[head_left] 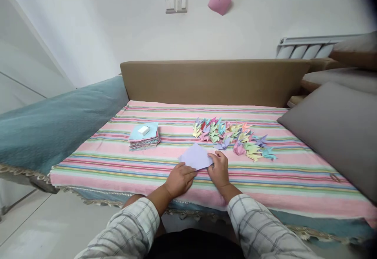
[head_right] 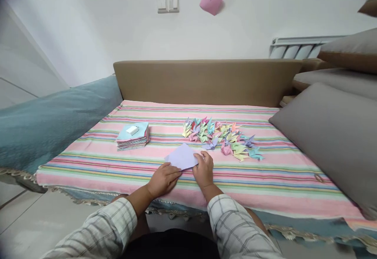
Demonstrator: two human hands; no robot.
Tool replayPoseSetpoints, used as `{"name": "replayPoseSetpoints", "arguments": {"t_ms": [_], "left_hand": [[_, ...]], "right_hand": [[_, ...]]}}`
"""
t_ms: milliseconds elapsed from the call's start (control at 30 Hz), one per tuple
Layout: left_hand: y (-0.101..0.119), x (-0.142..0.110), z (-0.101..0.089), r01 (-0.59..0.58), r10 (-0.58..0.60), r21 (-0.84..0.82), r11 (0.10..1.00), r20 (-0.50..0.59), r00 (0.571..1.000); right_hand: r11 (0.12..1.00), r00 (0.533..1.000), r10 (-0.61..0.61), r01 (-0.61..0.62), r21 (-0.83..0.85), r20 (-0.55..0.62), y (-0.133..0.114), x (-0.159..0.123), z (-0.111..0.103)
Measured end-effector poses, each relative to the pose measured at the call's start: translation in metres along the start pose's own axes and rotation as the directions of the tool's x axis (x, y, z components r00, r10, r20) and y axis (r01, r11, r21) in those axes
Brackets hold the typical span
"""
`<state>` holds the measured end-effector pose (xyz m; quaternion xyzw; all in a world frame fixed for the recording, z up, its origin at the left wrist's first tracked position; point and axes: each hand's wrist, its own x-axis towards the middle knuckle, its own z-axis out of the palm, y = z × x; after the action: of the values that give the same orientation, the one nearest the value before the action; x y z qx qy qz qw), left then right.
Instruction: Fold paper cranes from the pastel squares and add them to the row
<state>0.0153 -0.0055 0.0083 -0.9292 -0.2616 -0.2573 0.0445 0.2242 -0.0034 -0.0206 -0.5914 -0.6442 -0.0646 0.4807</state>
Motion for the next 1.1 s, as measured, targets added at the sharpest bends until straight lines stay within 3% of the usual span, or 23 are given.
{"name": "replayPoseSetpoints", "arguments": {"t_ms": [167,333,467,633,867,1100], "left_hand": [[0.007,-0.002,-0.003,-0.115,0.118,-0.049,0.992,0.057,0.991],[0.002,0.004,-0.011,0.12,-0.116,-0.04,0.992,0.089,0.989],[-0.012,0.007,-0.016,0.175,-0.173,-0.003,0.985,0.159,0.972],[-0.024,0.005,-0.009,0.197,-0.198,0.02,0.98,0.142,0.97],[-0.026,0.001,-0.003,0.209,-0.206,-0.048,0.977,0.052,0.977],[-0.025,0.0,-0.005,0.248,-0.252,-0.082,0.965,-0.04,0.967]], "right_hand": [[0.997,0.969,-0.079,0.075,0.026,0.232,0.004,-0.007,-0.023],[0.994,0.924,-0.106,0.092,0.056,0.367,0.006,-0.005,-0.028],[0.99,0.907,-0.139,0.111,0.093,0.397,0.014,0.002,-0.029],[0.984,0.903,-0.15,0.099,0.145,0.402,0.023,0.006,-0.03],[0.996,0.943,-0.019,-0.012,0.092,0.333,0.029,0.001,-0.029],[0.998,0.95,0.047,-0.057,0.023,0.307,0.044,0.001,-0.038]]}}
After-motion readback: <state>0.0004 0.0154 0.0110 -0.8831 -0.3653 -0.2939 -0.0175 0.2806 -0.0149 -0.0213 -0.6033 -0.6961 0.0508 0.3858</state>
